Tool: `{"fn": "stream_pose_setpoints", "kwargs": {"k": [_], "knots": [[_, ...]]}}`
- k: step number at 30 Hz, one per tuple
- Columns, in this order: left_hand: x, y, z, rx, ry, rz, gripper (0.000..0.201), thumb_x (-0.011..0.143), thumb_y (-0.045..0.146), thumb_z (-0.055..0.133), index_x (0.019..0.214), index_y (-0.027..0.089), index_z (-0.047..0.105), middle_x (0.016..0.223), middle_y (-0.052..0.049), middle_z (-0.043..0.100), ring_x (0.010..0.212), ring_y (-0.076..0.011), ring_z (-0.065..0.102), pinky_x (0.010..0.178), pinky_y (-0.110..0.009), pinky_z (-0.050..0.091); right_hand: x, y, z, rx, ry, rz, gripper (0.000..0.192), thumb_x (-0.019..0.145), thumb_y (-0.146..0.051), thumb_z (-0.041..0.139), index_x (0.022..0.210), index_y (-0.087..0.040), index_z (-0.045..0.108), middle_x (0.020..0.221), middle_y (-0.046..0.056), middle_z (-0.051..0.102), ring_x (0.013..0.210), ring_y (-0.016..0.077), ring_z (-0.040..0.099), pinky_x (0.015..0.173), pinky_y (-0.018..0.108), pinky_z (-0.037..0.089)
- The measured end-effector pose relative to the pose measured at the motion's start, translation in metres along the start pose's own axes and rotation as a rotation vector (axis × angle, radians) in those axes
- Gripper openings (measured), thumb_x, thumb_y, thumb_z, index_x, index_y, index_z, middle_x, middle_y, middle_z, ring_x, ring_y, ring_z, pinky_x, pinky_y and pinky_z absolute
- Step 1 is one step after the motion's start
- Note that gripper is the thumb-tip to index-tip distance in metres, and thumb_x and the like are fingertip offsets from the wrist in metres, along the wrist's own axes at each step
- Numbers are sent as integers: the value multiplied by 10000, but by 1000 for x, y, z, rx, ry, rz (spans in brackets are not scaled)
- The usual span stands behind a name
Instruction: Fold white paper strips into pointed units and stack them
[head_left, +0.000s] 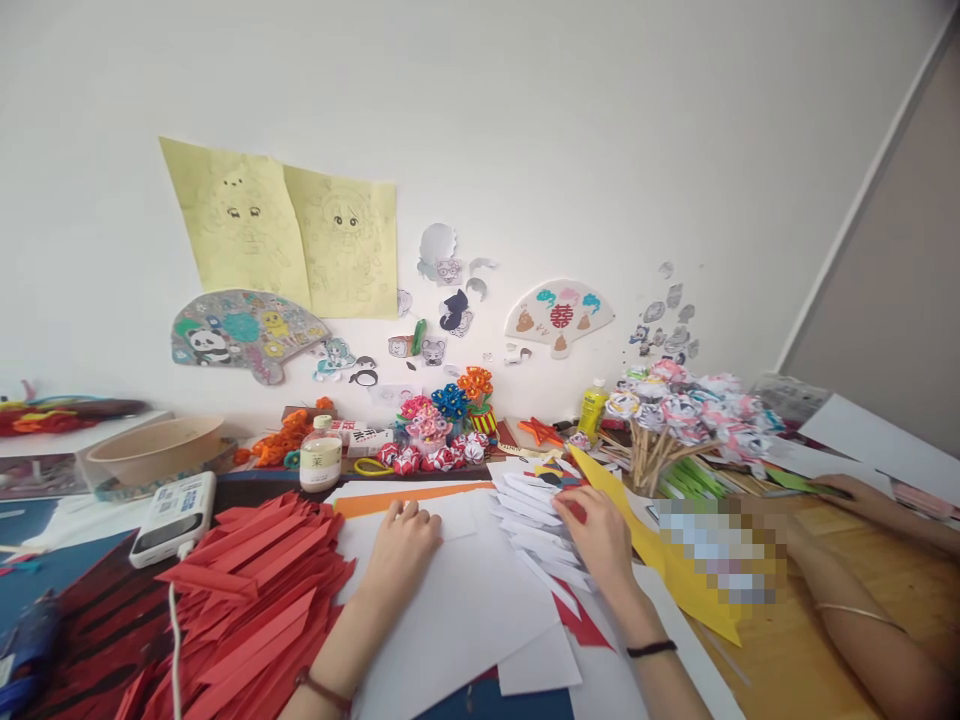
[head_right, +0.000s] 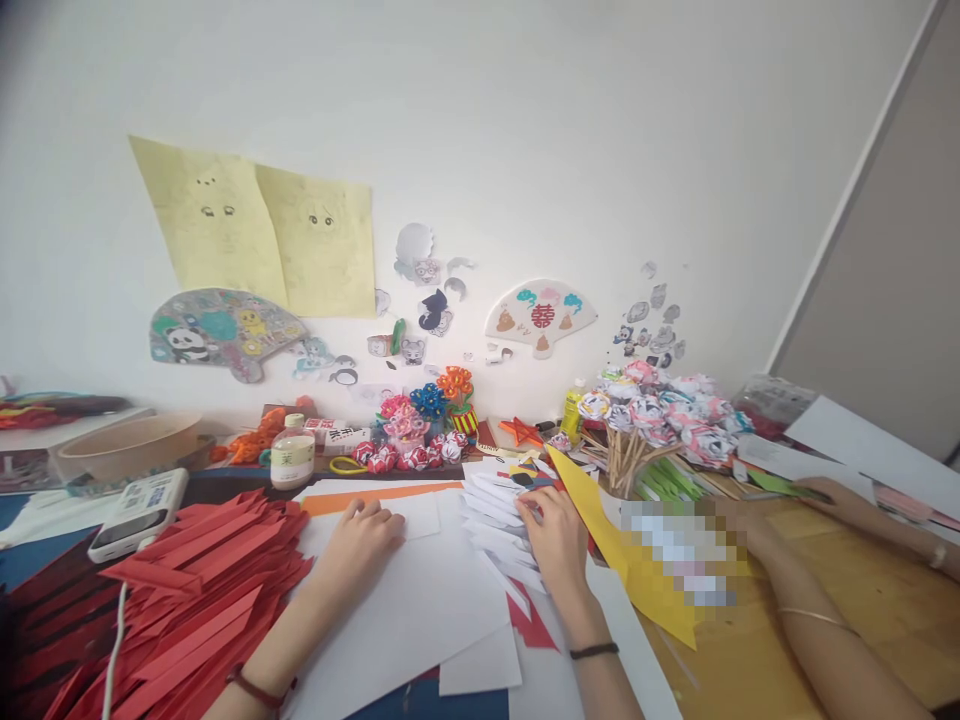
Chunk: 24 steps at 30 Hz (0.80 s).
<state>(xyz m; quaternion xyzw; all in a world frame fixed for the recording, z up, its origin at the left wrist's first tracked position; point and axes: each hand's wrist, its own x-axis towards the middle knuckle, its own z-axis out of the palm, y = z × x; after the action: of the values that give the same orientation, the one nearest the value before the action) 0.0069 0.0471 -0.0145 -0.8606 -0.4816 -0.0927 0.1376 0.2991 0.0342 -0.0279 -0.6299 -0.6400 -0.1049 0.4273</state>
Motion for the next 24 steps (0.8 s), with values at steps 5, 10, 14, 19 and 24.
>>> {"fn": "stream_pose_setpoints", "kwargs": {"k": [5,10,14,19,24], "knots": [[-2,3,-2,63,-10,59,214,828,24,439,880,144,609,809,-109,678,828,-238,572,765,-349,351,-2,-1,-1,-3,-30,1,251,847,-405,508,810,-223,676,875,51,666,857,237,574,734,330,419],[-5,2,-6,100,82,-9,229,801,-9,436,863,139,599,755,-102,667,778,-249,578,743,-351,350,-3,-2,-2,-7,-33,6,254,845,-408,508,882,-224,679,842,50,659,823,238,581,699,331,430],[-8,-1,-13,13,224,-158,235,886,96,384,841,167,603,732,-79,658,769,-233,582,744,-344,344,-4,-3,-3,-40,-42,9,271,852,-403,509,990,-234,671,852,45,658,852,244,580,728,346,441],[-9,2,-20,-410,329,-320,256,918,284,377,826,200,600,765,-41,668,747,-204,590,681,-289,366,-6,-3,-5,-73,-22,-3,306,867,-404,492,1060,-233,658,913,56,664,906,258,581,756,369,451],[-4,7,-16,-964,318,-340,264,870,368,450,775,173,600,672,-2,653,618,-155,580,572,-228,380,-9,-16,-8,106,110,13,336,854,-434,499,1017,-199,674,911,89,667,855,270,597,756,404,465]]}}
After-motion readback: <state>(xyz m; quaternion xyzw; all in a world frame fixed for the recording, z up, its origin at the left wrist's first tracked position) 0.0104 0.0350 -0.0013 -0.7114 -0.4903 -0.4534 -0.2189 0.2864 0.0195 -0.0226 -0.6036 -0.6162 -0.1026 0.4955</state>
